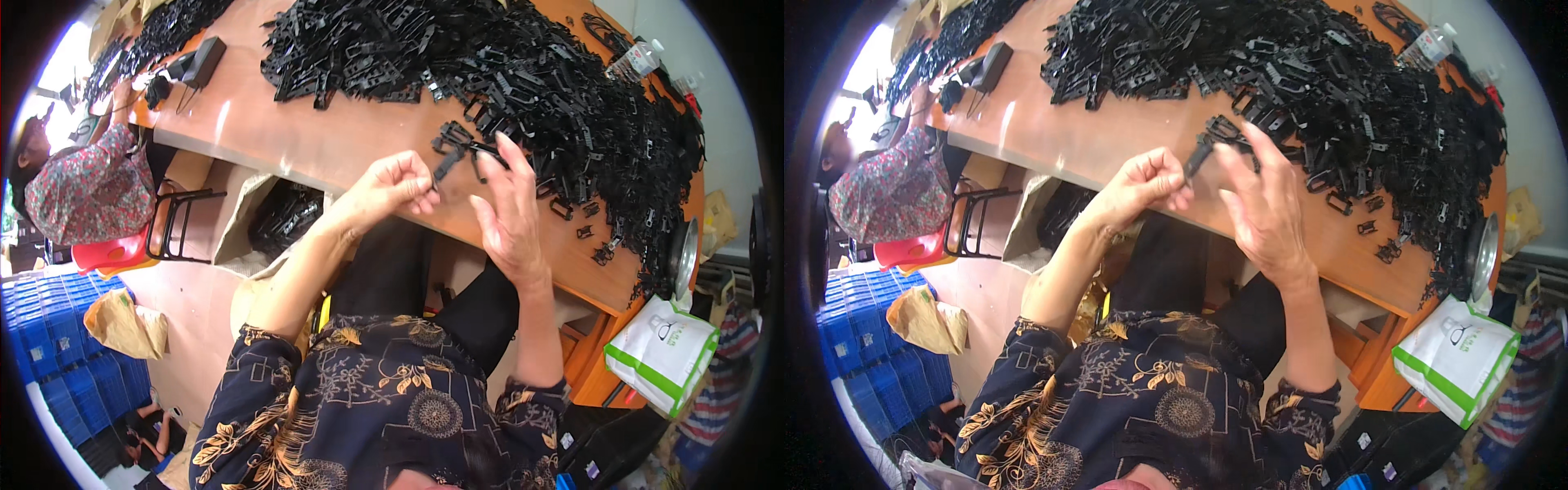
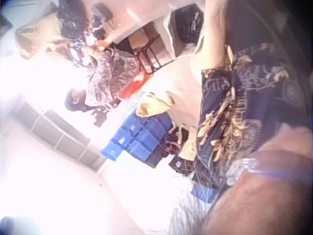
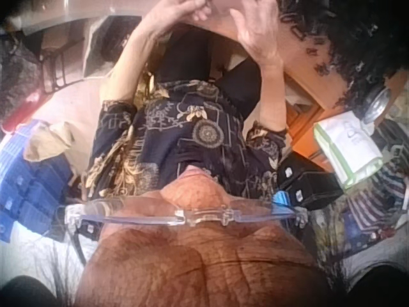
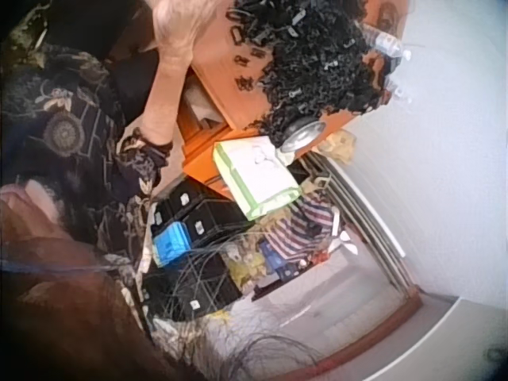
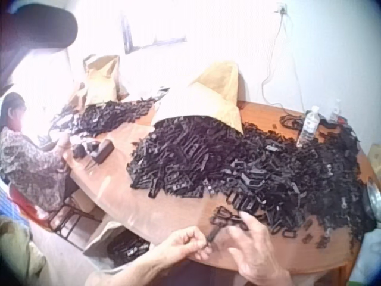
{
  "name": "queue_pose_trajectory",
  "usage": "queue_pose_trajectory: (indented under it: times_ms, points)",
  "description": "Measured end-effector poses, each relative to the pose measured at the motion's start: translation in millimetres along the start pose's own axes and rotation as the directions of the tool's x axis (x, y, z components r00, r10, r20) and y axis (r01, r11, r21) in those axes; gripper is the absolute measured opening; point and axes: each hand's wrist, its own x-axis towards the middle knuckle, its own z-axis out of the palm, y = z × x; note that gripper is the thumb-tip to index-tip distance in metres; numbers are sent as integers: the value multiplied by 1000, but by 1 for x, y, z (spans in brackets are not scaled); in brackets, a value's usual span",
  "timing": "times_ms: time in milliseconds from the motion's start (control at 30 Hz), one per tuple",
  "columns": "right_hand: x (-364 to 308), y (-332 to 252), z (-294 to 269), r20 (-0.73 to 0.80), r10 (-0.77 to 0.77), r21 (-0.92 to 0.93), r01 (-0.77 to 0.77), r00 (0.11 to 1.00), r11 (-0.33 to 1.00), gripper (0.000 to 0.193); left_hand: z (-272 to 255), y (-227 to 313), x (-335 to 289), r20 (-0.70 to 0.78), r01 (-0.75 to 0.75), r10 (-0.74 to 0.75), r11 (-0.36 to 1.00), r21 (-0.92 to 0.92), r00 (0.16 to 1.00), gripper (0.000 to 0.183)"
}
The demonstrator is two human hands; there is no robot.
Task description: The person assembles plastic components by hand, picking up pieces from the table, snapping them together, and placing the assembled parts into a bag below the desk.
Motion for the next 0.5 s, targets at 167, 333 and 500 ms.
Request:
queue_pose_trajectory:
  times_ms: [167, 333, 500]
  points:
    - [26, -2, 15, 345, -149, 130, 110, 927, 985, 34, -6, -11, -47, 17, -77, 75, 993, 94, 997, 13]
    - [-1, -23, 30, 537, -170, 359, -42, 827, 932, 28, -8, -37, -83, -21, 97, -97, 995, -2, 995, 9]
    - [-49, -37, 50, 584, -119, 242, -32, 803, 970, 34, -8, -77, -110, 22, 249, -249, 951, -184, 968, 7]
